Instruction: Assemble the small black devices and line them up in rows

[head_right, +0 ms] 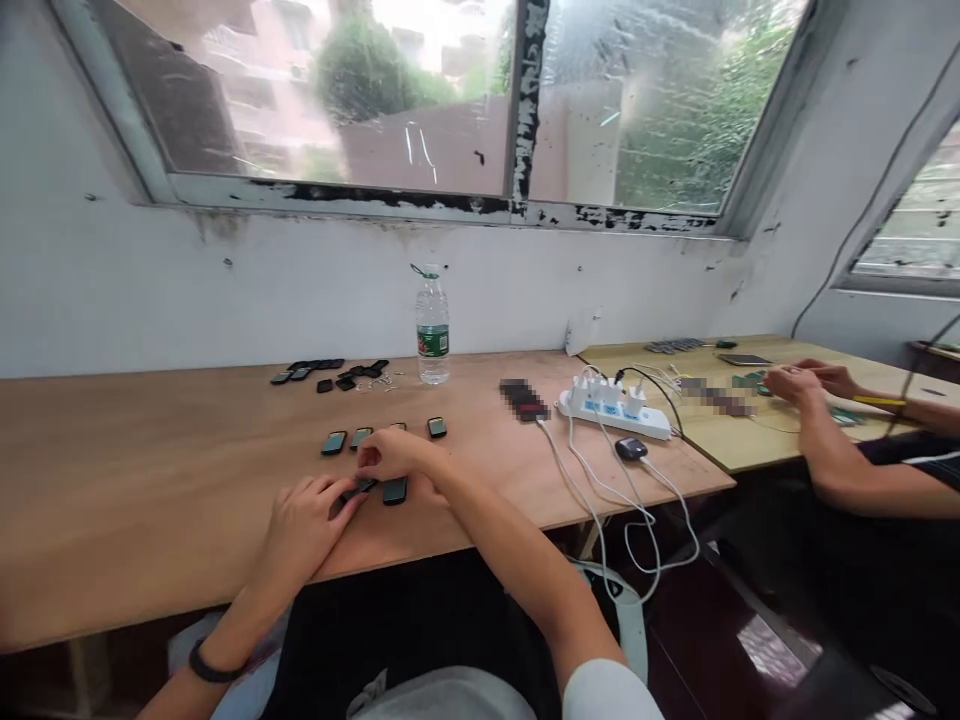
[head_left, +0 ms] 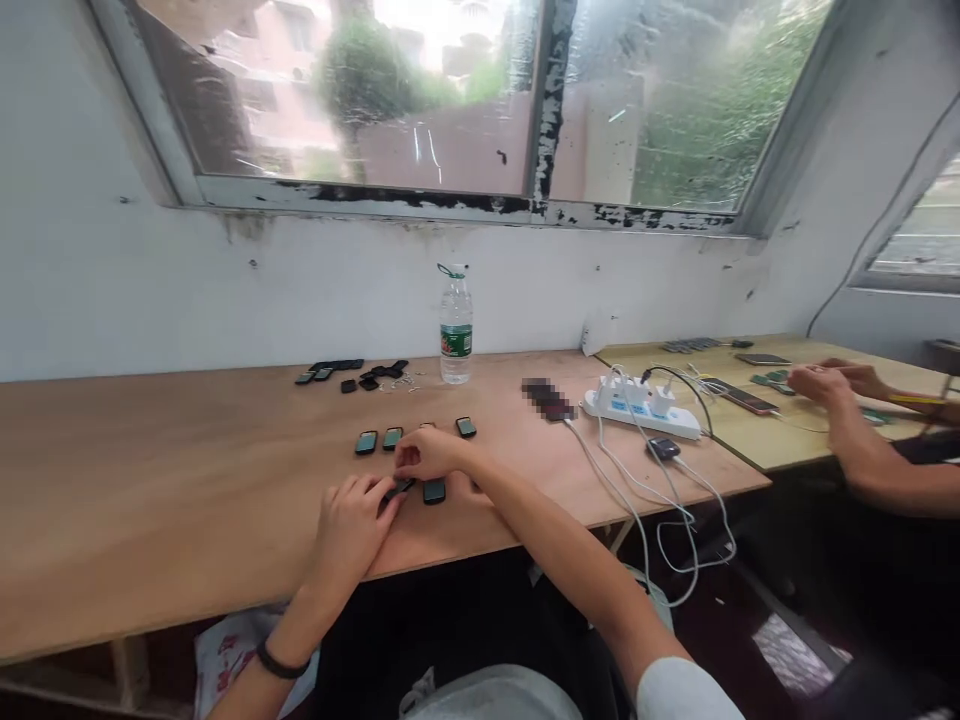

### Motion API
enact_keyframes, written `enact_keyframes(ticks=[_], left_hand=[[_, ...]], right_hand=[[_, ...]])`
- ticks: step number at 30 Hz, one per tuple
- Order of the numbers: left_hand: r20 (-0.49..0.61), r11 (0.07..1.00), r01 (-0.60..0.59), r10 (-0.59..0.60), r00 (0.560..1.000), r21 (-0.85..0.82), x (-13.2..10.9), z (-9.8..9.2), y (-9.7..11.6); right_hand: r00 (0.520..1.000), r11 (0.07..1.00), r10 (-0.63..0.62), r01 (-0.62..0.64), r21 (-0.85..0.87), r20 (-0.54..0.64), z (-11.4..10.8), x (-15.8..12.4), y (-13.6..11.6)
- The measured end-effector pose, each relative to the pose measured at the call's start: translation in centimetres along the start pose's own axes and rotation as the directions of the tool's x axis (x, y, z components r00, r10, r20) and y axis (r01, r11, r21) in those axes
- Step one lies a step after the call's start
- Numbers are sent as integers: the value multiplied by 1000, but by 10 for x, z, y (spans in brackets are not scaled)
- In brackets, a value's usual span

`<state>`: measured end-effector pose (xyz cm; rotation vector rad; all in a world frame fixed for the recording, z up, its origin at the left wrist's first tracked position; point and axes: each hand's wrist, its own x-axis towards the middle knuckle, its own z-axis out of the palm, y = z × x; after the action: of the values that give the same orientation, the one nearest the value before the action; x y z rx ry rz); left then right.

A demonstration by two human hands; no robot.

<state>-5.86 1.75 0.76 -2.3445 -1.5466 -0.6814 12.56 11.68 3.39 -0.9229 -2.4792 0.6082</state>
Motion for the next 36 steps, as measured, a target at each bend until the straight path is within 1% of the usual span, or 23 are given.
enact_keyframes(ticks=[4, 8, 11, 14, 17, 19, 24, 26, 28, 30, 32, 34, 36], left_hand=[[0, 999, -7, 7, 1000, 40, 3, 1, -1], [17, 998, -5, 4, 1000, 67, 5, 0, -2], [11, 997, -9, 9, 1000, 78, 5, 0, -1], [8, 996, -10, 9, 1000, 86, 4, -1, -1], [10, 998, -11, 10, 1000, 69, 4, -2, -1], [8, 998, -12, 12, 1000, 62, 4, -2, -1], [1, 997, -2, 2, 1000, 81, 4, -1, -2], [2, 995, 6, -7, 1000, 95, 4, 1, -3], [-4, 995, 18, -17, 1000, 96, 4, 2, -4], [-16, 997, 23, -21, 1000, 80, 4, 4, -5], [-34, 998, 19, -17, 999, 59, 3, 7, -7], [-56, 999, 14, -11, 998, 45, 3, 8, -8], [-81, 999, 13, -10, 997, 41, 2, 9, -8]], right_hand=[[999, 999, -27, 28, -40, 22, -2, 2, 1], [999, 996, -31, 34, -76, 36, -8, 0, -6], [998, 997, -35, 39, -61, 60, -11, -3, -9], [995, 999, -38, 41, -31, 90, -10, -2, -6], [990, 996, -80, 82, -17, 119, -6, 0, 1], [987, 993, -112, 116, -31, 115, -4, 2, 3], [976, 977, -189, 197, -80, 106, -3, 3, 1], [974, 973, -203, 212, -94, 102, -3, 2, 1], [984, 978, -167, 173, -119, 62, -5, 2, 2], [996, 983, -86, 85, -165, -3, -7, 1, 6], [998, 974, -18, 3, -227, -62, -9, -1, 12], [997, 958, 23, -43, -285, -72, -12, -2, 18], [996, 947, 72, -82, -311, -43, -14, -3, 23]])
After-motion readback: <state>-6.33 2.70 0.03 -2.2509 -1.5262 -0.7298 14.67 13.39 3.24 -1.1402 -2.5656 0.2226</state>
